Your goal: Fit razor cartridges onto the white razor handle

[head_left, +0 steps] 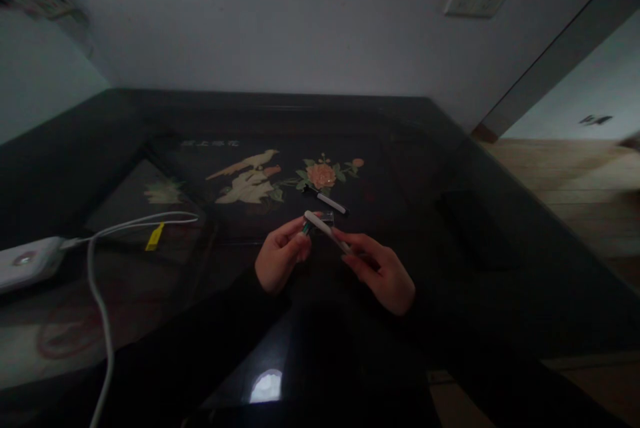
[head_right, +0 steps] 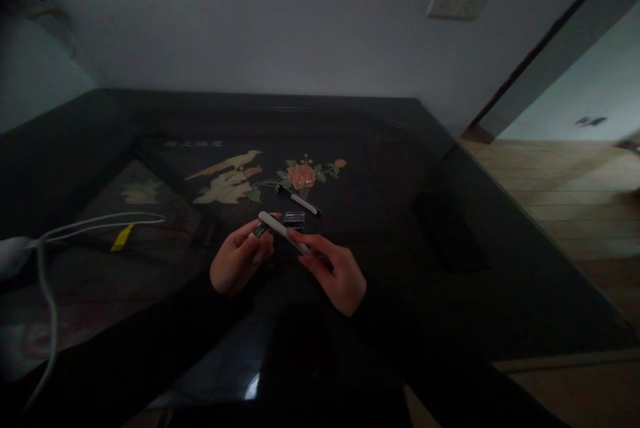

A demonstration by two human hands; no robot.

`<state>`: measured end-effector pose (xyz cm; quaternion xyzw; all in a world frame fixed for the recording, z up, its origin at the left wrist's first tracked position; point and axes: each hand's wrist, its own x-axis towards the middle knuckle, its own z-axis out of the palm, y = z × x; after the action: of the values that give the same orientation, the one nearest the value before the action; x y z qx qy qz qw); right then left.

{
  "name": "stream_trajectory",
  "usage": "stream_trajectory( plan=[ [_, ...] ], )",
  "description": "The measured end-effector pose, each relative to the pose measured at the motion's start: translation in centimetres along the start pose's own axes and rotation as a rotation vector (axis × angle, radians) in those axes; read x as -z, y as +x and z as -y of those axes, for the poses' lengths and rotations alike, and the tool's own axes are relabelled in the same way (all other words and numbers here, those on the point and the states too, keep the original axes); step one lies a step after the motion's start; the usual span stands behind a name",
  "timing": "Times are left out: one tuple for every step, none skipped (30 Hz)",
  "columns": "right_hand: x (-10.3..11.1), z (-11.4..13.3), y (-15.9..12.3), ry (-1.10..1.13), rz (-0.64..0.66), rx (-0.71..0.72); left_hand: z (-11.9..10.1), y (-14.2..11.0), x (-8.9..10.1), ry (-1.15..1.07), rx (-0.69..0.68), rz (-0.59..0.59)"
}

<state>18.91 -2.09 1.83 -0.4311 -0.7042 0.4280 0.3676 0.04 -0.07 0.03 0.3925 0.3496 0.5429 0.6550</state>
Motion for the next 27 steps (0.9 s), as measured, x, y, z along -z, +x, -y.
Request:
stream_trajectory(
  plan=[
    [0.05,0.00,0.01,-0.001,-0.006,-0.004,0.04,-0.03,0.01,-0.006,-0.005,-0.004],
    [0.11,-0.01,0.02,-0.005,-0.012,-0.007,0.10,-0.06,0.01,-0.012,-0.011,-0.009],
    [0.17,-0.03,0.01,-0.011,-0.019,-0.006,0.15,-0.08,0.02,-0.017,-0.016,-0.015],
    [0.21,-0.06,0.00,-0.020,-0.027,-0.004,0.21,-0.10,0.03,-0.023,-0.020,-0.018],
    [0.25,-0.10,-0.02,-0.029,-0.033,0.000,0.25,-0.10,0.04,-0.030,-0.023,-0.019],
    [0.27,-0.14,-0.03,-0.037,-0.039,0.005,0.28,-0.10,0.04,-0.037,-0.024,-0.018],
    [0.27,-0.18,-0.05,-0.043,-0.044,0.009,0.29,-0.10,0.04,-0.042,-0.025,-0.017],
    [0.26,-0.20,-0.06,-0.047,-0.044,0.013,0.28,-0.09,0.02,-0.045,-0.025,-0.018],
    [0.24,-0.20,-0.07,-0.050,-0.044,0.017,0.25,-0.08,0.00,-0.045,-0.023,-0.017],
    [0.21,-0.19,-0.07,-0.050,-0.041,0.023,0.20,-0.07,-0.03,-0.043,-0.021,-0.016],
    [0.18,-0.16,-0.06,-0.049,-0.038,0.028,0.15,-0.06,-0.07,-0.037,-0.017,-0.015],
    [0.15,-0.12,-0.05,-0.047,-0.033,0.032,0.09,-0.05,-0.10,-0.031,-0.012,-0.013],
    [0.13,-0.08,-0.04,-0.044,-0.029,0.035,0.04,-0.05,-0.12,-0.027,-0.008,-0.011],
    [0.11,-0.04,-0.03,-0.039,-0.026,0.037,0.01,-0.04,-0.12,-0.025,-0.006,-0.008],
    [0.09,0.00,-0.03,-0.031,-0.021,0.036,-0.01,-0.03,-0.11,-0.025,-0.007,-0.004],
    [0.08,0.03,-0.04,-0.023,-0.014,0.033,0.00,-0.01,-0.08,-0.027,-0.011,0.002],
    [0.06,0.05,-0.06,-0.013,-0.007,0.029,0.02,0.02,-0.04,-0.029,-0.017,0.009],
    [0.04,0.08,-0.08,-0.003,0.002,0.027,0.06,0.05,0.00,-0.029,-0.021,0.014],
    [0.03,0.11,-0.12,0.005,0.010,0.028,0.10,0.08,0.04,-0.029,-0.023,0.016],
    [0.01,0.14,-0.16,0.010,0.019,0.031,0.13,0.11,0.07,-0.030,-0.023,0.015],
    [-0.01,0.18,-0.21,0.012,0.026,0.037,0.16,0.15,0.08,-0.033,-0.024,0.011],
    [-0.03,0.22,-0.25,0.013,0.033,0.046,0.17,0.17,0.09,-0.038,-0.022,0.008],
    [-0.04,0.26,-0.30,0.013,0.040,0.053,0.17,0.19,0.08,-0.042,-0.019,0.006],
    [-0.04,0.30,-0.33,0.015,0.049,0.056,0.16,0.20,0.06,-0.046,-0.018,0.005],
    [-0.04,0.33,-0.36,0.019,0.059,0.054,0.14,0.20,0.04,-0.046,-0.019,0.004],
    [-0.03,0.36,-0.37,0.026,0.068,0.049,0.12,0.20,0.01,-0.042,-0.016,0.002],
    [-0.02,0.39,-0.37,0.035,0.074,0.044,0.09,0.19,-0.01,-0.036,-0.014,0.001]
  ],
)
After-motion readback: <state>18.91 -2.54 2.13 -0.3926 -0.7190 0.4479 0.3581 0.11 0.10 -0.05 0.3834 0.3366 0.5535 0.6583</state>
